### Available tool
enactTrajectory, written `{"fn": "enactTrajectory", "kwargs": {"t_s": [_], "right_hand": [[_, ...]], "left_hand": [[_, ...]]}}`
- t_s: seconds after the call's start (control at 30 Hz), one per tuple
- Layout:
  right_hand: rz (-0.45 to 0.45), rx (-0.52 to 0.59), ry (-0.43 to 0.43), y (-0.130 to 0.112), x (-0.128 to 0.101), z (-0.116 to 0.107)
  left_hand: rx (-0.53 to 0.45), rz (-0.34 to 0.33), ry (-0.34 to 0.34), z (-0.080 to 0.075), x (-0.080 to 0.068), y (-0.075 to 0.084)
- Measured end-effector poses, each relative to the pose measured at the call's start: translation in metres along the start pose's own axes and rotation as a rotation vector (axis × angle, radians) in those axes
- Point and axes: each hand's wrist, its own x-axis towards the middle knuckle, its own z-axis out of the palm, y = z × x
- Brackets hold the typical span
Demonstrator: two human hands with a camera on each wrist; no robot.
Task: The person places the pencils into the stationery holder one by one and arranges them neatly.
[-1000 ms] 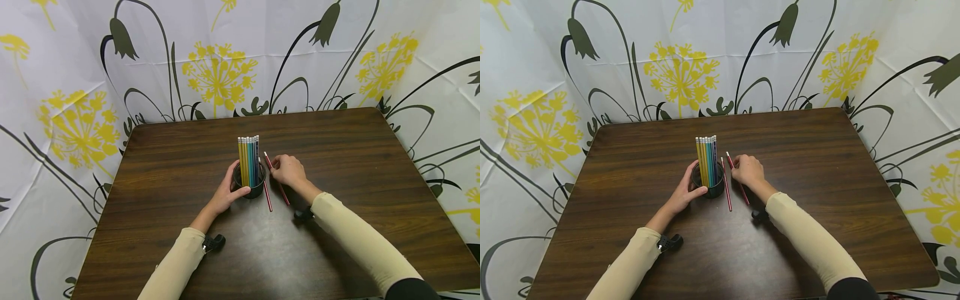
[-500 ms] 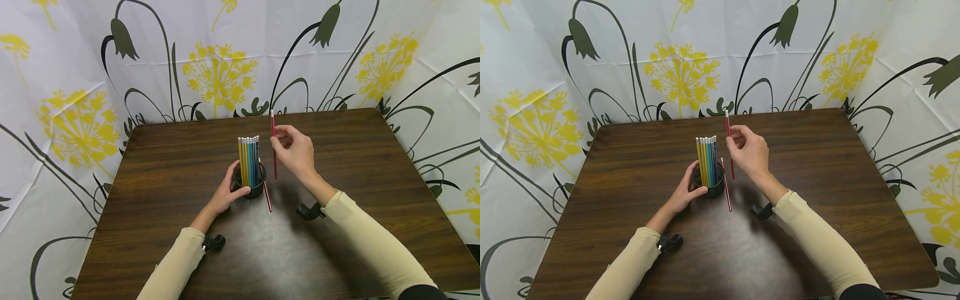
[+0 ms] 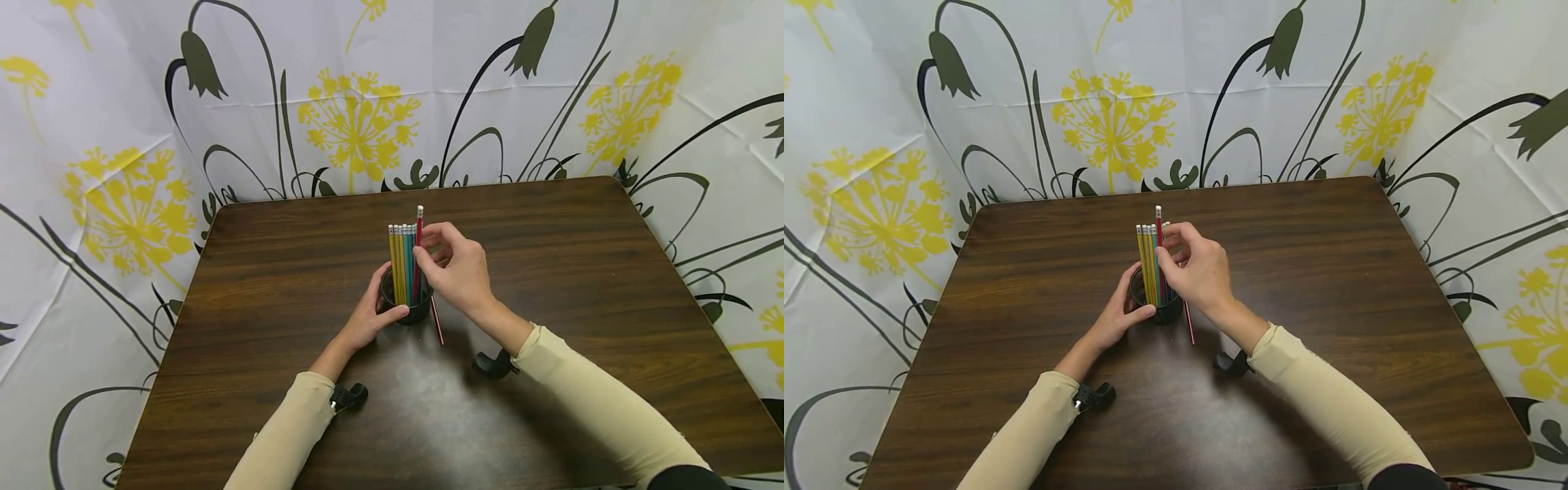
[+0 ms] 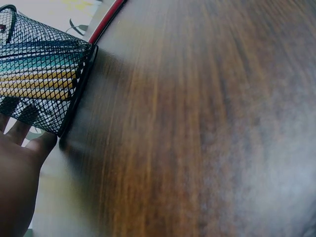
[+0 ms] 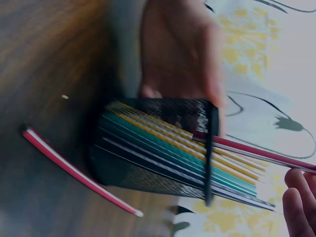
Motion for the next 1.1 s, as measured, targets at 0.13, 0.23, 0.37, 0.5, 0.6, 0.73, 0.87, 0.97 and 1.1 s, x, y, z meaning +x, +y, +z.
{"fn": "enactTrajectory", "kwargs": {"t_s": [0.13,0.23,0.37,0.5,0.6,0.73,0.87,0.97,1.1], "right_hand": [[0.034,0.007,-0.047,0.004,-0.01,0.007],[0.05,0.016,-0.072,0.006,-0.014,0.009],[0.065,0.007,-0.089,0.01,-0.018,0.012],[0.089,-0.019,-0.099,0.013,-0.019,0.014],[0.11,-0.049,-0.105,0.015,-0.02,0.016],[0.131,-0.085,-0.102,0.018,-0.021,0.018],[0.15,-0.106,-0.089,0.02,-0.021,0.021],[0.163,-0.11,-0.079,0.022,-0.021,0.022],[0.18,-0.117,-0.064,0.024,-0.021,0.024]], "left_hand": [[-0.011,0.005,-0.003,0.0,-0.001,0.003],[-0.012,0.014,-0.003,0.0,0.0,0.002],[-0.003,0.003,-0.003,0.0,-0.001,0.002],[0.005,-0.006,-0.001,0.001,0.0,0.002],[0.005,-0.01,0.001,0.001,0.0,0.002],[0.0,-0.01,0.005,0.001,0.0,0.001],[-0.004,-0.002,0.002,0.001,0.0,0.001],[-0.005,0.001,0.001,0.001,0.0,0.0],[0.002,0.0,0.0,0.001,0.0,0.0]]}}
